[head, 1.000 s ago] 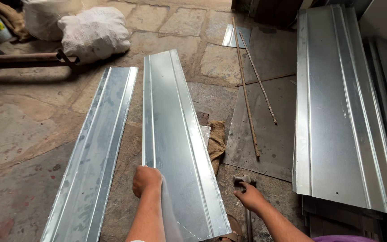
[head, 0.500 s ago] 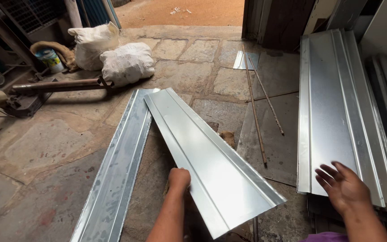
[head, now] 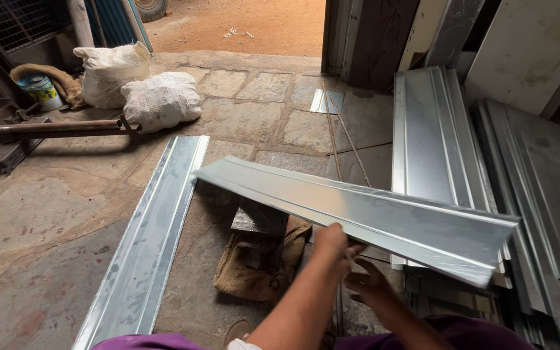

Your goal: The person uses a hammer to strike the edges of long metal panels on a stone floor, flattening and securing the seams.

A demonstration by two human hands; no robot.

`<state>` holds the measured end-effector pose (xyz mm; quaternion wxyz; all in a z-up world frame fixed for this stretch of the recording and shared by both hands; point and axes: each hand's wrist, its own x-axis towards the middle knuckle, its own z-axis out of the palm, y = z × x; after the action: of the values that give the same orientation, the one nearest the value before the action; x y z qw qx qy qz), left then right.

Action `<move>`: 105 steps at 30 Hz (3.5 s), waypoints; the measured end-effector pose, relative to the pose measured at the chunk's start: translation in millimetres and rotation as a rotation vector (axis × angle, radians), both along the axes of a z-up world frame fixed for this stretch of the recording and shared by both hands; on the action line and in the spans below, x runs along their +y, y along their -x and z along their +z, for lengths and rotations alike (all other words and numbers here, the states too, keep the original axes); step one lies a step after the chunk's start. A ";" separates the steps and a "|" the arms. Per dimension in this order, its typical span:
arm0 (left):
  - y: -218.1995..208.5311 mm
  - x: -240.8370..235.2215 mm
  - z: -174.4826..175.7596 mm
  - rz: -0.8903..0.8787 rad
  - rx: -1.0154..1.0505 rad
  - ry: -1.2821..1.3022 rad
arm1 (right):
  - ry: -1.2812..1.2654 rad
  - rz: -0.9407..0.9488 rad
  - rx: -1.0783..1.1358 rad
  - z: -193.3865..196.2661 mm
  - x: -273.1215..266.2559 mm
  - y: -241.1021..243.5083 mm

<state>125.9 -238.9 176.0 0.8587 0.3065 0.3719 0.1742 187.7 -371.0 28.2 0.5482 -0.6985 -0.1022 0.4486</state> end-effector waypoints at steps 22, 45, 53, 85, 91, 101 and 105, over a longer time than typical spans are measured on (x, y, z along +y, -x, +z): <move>15.5 -93.2 1.7 -0.613 -0.134 -0.072 | -0.680 -0.870 0.483 78.6 122.1 15.8; -28.2 187.0 -92.3 -0.491 0.844 -2.188 | -0.599 -1.073 0.414 61.6 17.0 -41.0; -50.4 196.0 -104.8 -0.668 0.766 -2.175 | -0.493 -1.092 0.279 111.1 -32.6 -19.7; 122.4 213.1 -148.7 -0.508 1.064 -1.690 | -0.038 -0.030 0.004 40.8 159.2 -25.9; 96.9 224.8 -155.4 -0.563 0.935 -1.558 | 0.274 0.088 -0.018 3.0 115.9 -47.4; 121.9 214.9 -200.1 -0.503 0.821 -1.852 | 0.197 -0.053 -0.049 -50.0 118.8 -62.9; 132.3 208.0 -193.7 -0.543 0.795 -1.804 | 0.239 0.172 -0.107 -45.0 139.0 -30.5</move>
<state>-6.4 -30.9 -17.7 0.1328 0.9484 0.2782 0.0744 218.2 -232.0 -16.8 0.4145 -0.7703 -0.1365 0.4650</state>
